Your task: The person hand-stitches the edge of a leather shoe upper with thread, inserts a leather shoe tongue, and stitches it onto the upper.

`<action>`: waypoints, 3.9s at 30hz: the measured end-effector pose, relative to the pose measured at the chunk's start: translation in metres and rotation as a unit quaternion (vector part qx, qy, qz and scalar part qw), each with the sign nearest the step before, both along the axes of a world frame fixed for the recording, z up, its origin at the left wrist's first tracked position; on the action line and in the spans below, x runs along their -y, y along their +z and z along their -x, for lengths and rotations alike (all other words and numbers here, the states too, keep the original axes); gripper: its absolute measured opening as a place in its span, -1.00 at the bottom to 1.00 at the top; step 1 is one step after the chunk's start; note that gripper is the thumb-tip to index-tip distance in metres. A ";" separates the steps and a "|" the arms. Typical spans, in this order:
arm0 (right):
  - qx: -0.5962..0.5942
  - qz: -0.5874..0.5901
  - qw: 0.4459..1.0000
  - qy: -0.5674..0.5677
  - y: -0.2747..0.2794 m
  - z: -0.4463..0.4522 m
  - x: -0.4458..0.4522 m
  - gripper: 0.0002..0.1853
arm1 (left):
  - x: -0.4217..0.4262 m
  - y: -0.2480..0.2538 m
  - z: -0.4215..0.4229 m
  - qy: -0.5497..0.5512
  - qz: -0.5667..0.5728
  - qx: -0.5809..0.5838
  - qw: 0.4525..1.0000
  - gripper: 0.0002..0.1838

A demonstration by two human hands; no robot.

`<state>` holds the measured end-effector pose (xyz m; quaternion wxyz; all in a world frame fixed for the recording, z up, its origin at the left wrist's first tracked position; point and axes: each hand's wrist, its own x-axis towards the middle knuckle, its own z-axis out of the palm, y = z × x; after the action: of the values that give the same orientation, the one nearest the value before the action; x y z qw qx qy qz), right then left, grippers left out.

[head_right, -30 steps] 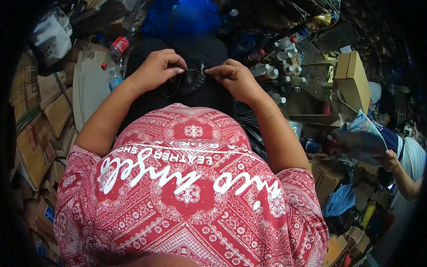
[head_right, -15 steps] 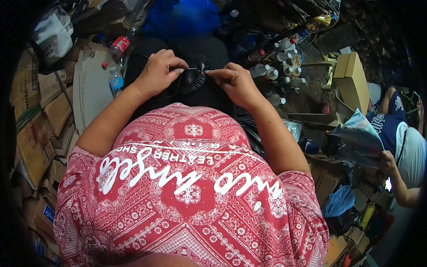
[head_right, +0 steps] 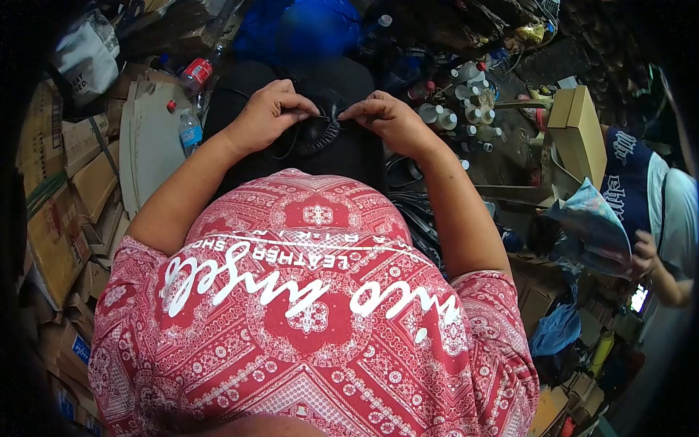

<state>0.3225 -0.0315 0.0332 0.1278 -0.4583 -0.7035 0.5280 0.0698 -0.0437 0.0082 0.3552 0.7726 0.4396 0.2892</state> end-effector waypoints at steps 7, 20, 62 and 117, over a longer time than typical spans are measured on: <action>0.003 0.004 1.000 -0.001 0.000 0.000 0.000 -0.74 | 0.000 0.000 -0.001 -0.011 0.008 0.006 1.000 -0.82; -0.026 0.045 0.998 0.018 -0.010 -0.005 -0.008 -0.72 | -0.020 -0.005 -0.006 -0.072 -0.003 0.010 0.997 -0.85; -0.135 0.133 0.979 -0.076 -0.015 -0.004 -0.008 -0.89 | -0.004 0.027 0.027 0.037 -0.028 -0.070 0.996 -0.92; 0.245 -0.349 0.880 0.211 0.023 0.025 0.004 -0.93 | -0.003 0.022 0.008 -0.177 -0.050 -0.155 0.971 -0.94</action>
<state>0.2974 -0.0358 0.0562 -0.0121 -0.3396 -0.9309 0.1337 0.0621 -0.0403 0.0299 0.2889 0.8905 0.3305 0.1197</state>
